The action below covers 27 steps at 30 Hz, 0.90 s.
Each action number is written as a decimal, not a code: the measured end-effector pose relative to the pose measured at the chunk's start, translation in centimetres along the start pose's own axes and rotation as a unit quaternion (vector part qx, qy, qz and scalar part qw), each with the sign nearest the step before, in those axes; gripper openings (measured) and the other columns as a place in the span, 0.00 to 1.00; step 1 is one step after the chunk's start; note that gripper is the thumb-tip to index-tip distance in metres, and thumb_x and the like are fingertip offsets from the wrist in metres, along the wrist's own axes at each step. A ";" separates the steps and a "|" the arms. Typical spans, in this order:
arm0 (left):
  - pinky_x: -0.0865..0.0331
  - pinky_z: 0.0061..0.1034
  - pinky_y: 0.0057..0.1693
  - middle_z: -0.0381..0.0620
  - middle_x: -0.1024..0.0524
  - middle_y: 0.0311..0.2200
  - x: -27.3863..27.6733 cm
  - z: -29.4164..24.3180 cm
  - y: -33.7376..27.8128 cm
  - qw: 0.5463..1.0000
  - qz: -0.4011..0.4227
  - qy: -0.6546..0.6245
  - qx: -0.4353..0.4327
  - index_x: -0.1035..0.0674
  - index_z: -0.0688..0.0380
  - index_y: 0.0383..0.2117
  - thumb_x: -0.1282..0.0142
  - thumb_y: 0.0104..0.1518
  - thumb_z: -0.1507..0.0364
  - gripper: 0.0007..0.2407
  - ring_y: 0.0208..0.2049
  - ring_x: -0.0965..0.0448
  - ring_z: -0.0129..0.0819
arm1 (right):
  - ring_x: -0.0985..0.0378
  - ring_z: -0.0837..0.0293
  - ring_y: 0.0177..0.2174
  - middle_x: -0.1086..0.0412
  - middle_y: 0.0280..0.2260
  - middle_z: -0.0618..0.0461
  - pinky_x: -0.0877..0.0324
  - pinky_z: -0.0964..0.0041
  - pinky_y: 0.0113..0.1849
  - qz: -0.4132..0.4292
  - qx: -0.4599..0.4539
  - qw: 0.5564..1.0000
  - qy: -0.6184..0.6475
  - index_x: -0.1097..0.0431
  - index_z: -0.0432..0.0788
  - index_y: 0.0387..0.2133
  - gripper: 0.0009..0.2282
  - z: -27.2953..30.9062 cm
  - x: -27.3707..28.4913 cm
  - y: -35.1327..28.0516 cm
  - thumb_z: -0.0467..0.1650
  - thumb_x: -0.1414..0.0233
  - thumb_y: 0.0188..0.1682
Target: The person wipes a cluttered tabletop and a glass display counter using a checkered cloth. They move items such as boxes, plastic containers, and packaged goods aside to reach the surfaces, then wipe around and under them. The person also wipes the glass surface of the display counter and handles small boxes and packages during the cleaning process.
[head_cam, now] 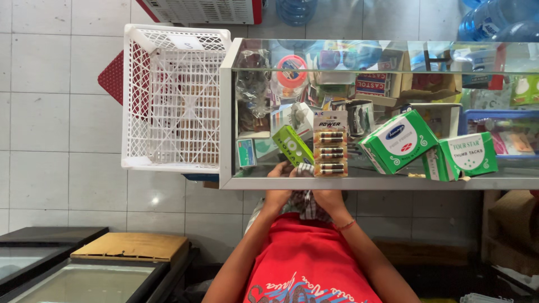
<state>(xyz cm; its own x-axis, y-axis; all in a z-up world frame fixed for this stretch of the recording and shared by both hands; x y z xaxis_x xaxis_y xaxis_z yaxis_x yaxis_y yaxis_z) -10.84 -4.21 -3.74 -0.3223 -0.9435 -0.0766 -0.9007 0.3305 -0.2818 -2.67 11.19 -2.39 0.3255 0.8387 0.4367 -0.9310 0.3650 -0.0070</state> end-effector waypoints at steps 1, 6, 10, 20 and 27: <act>0.23 0.24 0.42 0.51 0.16 0.37 0.0 0.6 0.0 1.000 -0.002 -0.012 0.027 0.23 0.71 0.51 0.42 0.61 0.67 0.19 0.36 0.17 0.30 | 0.21 0.57 0.32 0.25 0.31 0.52 0.27 0.62 0.36 -0.019 0.016 1.000 -0.016 0.26 0.33 0.34 0.04 -0.2 0.2 0.2 0.25 0.45 0.51; 0.25 0.24 0.46 0.51 0.18 0.40 0.3 0.0 -0.5 0.993 -0.082 0.066 -0.048 0.24 0.71 0.53 0.39 0.65 0.67 0.18 0.40 0.20 0.28 | 0.22 0.63 0.36 0.23 0.36 0.54 0.26 0.67 0.39 -0.054 -0.030 0.980 0.187 0.25 0.36 0.38 0.06 -2.0 1.8 0.2 0.26 0.46 0.50; 0.27 0.22 0.37 0.49 0.21 0.37 -0.7 2.2 -1.2 0.988 -0.065 -0.087 0.114 0.31 0.63 0.61 0.41 0.62 0.66 0.23 0.33 0.23 0.27 | 0.23 0.65 0.38 0.22 0.37 0.52 0.28 0.68 0.41 -0.031 -0.100 0.979 0.177 0.23 0.34 0.41 0.09 -2.6 5.3 -1.5 0.26 0.41 0.49; 0.21 0.27 0.43 0.52 0.18 0.42 -6.7 -1.0 -10.2 0.978 0.065 -0.137 0.146 0.30 0.67 0.51 0.39 0.59 0.72 0.18 0.39 0.17 0.31 | 0.23 0.66 0.39 0.22 0.38 0.52 0.27 0.71 0.41 0.149 -0.183 0.960 0.151 0.26 0.39 0.48 0.15 0.3 17.1 -6.7 0.26 0.42 0.45; 0.20 0.29 0.54 0.56 0.21 0.48 -16.9 -11.5 -18.2 0.990 0.068 -0.121 0.004 0.30 0.70 0.54 0.37 0.59 0.79 0.18 0.47 0.17 0.34 | 0.21 0.64 0.39 0.21 0.38 0.50 0.27 0.70 0.42 0.141 -0.178 0.963 0.145 0.27 0.38 0.48 0.19 5.1 30.5 -9.4 0.24 0.41 0.40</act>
<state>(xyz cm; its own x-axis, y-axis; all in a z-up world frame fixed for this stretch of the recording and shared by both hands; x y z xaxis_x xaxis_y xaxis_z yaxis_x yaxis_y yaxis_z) 7.59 5.95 13.69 -0.3596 -0.8686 -0.3410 -0.8518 0.4548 -0.2601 15.12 31.28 15.56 0.1484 0.9837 0.1020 -0.8901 0.1778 -0.4196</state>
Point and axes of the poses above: each hand's wrist, its own y-axis towards the middle knuckle, its own x-axis out of the back of the hand, z = x × y, the point moved 6 cm from there along y, towards the middle knuckle
